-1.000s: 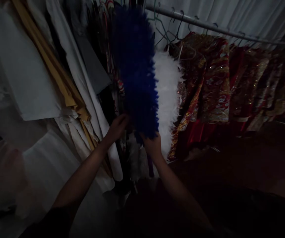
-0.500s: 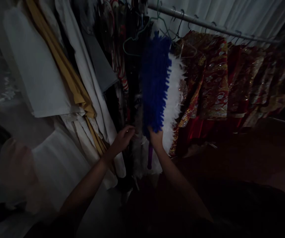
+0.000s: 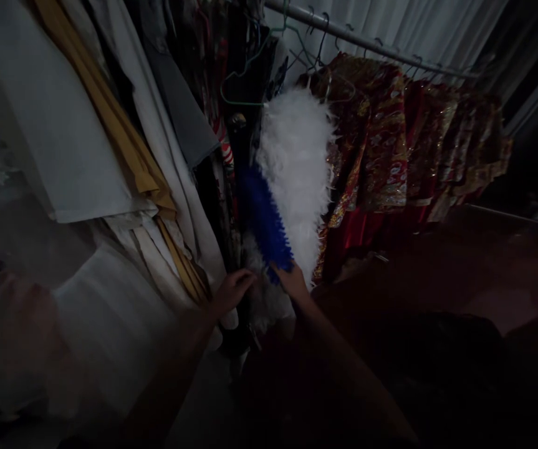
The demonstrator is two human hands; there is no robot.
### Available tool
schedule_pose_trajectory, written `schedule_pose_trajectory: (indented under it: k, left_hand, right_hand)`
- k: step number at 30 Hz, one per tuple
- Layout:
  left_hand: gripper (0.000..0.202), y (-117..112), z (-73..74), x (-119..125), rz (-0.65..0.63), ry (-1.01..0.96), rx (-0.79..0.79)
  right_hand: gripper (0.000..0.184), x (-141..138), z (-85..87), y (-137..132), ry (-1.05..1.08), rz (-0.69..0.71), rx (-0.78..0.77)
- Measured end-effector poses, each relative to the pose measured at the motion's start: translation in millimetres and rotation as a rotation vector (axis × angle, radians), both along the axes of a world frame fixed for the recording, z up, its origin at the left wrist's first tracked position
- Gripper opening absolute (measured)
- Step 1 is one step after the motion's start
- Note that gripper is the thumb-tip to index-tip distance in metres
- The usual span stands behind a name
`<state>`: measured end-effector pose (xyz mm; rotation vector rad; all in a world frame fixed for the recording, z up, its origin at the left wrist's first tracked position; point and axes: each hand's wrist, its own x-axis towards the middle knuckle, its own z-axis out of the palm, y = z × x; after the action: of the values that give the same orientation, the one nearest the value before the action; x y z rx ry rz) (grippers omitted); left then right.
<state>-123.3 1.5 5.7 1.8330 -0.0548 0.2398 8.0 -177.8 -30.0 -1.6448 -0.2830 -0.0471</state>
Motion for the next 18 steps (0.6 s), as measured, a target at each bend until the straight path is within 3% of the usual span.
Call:
schedule_pose_trajectory:
  k: [3, 5, 6, 8, 12, 14, 16, 18]
  left_hand:
    - [0.037, 1, -20.1, -8, 0.049, 0.027, 0.014]
    - [0.04, 3, -25.8, -15, 0.13, 0.042, 0.039]
    - [0.043, 4, -26.3, -19, 0.165, 0.049, 0.053]
    - [0.049, 3, -23.9, -26, 0.184, 0.055, 0.082]
    - [0.051, -10, -20.2, -34, 0.11, 0.045, 0.077]
    - [0.05, -19, -22.4, -35, 0.133, 0.036, 0.06]
    - [0.048, -30, -25.0, -37, 0.177, 0.016, 0.061]
    - [0.047, -40, -26.1, -39, 0.2, -0.007, 0.058]
  right_hand:
    - [0.07, -37, -49.6, -6, 0.087, -0.021, -0.028]
    - [0.066, -47, -59.2, -8, 0.074, -0.074, 0.025]
    - [0.064, -47, -53.8, -8, 0.041, -0.089, 0.065]
    - [0.058, -33, -23.7, -6, -0.078, -0.088, 0.147]
    - [0.053, 24, 73.9, 11, -0.365, -0.001, 0.24]
    - [0.056, 51, 110.3, 22, -0.439, 0.055, 0.247]
    - [0.059, 68, 123.0, 33, -0.439, 0.096, 0.252]
    - [0.062, 75, 111.2, 39, -0.382, 0.128, 0.253]
